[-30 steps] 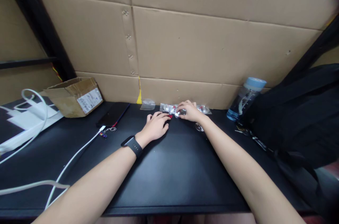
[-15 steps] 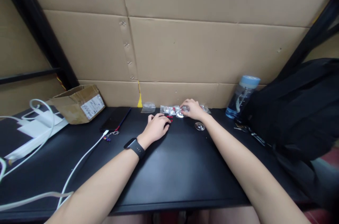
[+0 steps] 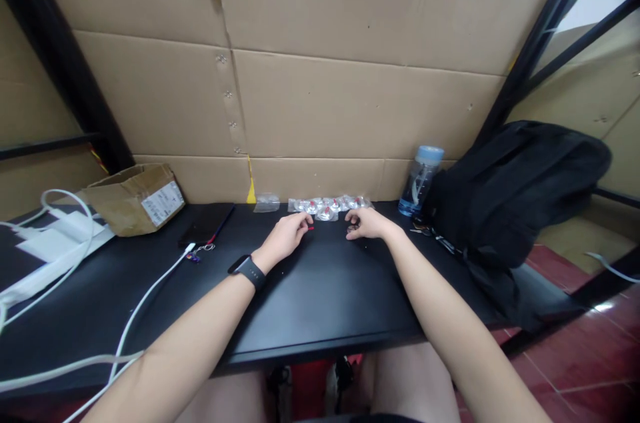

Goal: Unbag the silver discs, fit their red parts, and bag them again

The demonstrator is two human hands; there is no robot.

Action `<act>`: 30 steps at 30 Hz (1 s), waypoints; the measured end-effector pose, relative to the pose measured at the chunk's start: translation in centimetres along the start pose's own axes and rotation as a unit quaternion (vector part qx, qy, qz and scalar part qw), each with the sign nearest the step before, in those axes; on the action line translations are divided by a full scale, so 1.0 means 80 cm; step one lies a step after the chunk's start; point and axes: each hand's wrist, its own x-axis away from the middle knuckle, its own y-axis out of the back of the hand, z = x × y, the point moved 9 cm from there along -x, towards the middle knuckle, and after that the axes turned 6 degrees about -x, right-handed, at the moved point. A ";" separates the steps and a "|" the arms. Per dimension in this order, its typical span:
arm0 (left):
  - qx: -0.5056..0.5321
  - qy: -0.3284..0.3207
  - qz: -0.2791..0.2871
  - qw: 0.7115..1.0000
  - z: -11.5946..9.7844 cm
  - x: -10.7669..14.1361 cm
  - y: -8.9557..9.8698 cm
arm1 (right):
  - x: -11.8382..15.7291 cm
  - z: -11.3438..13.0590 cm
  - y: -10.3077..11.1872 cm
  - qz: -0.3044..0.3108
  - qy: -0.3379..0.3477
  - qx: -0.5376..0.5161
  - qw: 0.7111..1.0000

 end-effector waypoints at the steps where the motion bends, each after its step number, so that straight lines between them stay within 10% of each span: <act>1: 0.018 -0.002 -0.009 1.000 -0.001 0.000 0.001 | 0.001 -0.001 0.000 0.005 -0.011 0.004 1.000; 30: 0.046 -0.019 -0.005 0.999 -0.037 0.001 -0.002 | 0.026 -0.022 0.002 0.108 -0.089 0.079 0.987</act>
